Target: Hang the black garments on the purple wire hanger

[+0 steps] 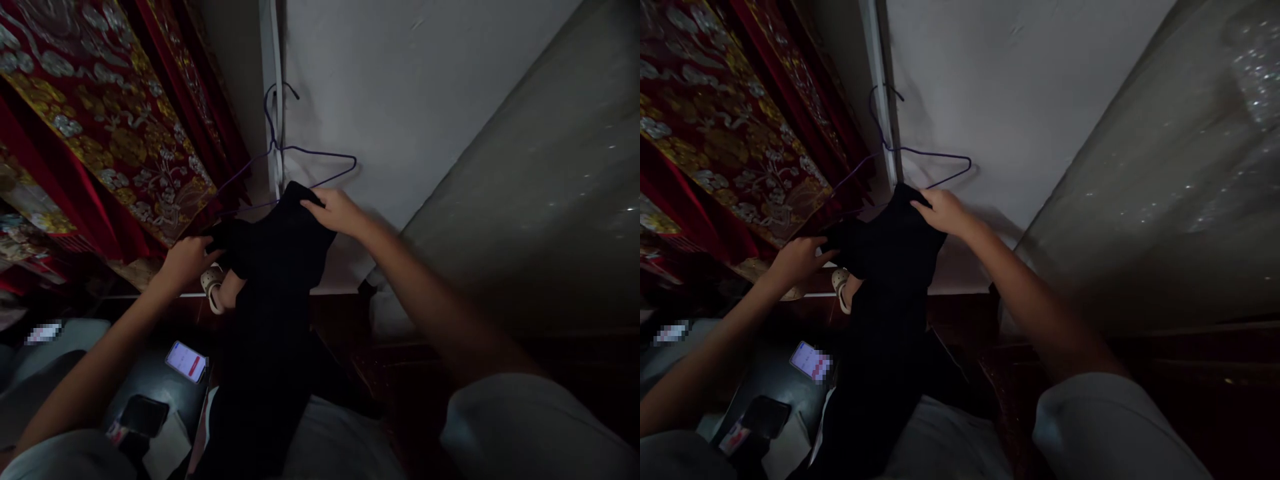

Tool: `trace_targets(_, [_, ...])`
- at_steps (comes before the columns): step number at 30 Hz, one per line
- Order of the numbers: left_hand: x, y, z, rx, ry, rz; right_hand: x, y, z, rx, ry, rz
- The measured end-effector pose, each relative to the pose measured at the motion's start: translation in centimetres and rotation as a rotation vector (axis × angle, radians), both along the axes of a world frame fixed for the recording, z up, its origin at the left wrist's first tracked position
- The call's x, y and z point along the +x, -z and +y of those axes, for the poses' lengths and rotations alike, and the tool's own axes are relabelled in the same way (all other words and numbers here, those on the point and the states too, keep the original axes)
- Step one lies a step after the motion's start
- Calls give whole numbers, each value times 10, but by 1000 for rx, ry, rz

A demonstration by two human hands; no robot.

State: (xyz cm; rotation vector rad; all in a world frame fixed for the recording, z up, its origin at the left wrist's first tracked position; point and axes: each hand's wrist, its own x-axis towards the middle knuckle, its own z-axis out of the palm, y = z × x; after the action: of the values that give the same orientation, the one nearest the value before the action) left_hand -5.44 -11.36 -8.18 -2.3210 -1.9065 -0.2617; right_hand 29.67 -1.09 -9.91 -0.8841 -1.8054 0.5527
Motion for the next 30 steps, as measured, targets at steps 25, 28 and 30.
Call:
trace_targets(25, [63,-37,48,-51,156,-176,42,-9,-21,-60,392,-245])
trace_targets(28, [57,-35,55,-493,-12,-140,47,-10,-25,-34,417,-235])
trace_targets(30, [49,-30,60,-670,-102,-208,46,-9,-25,-49,409,-237])
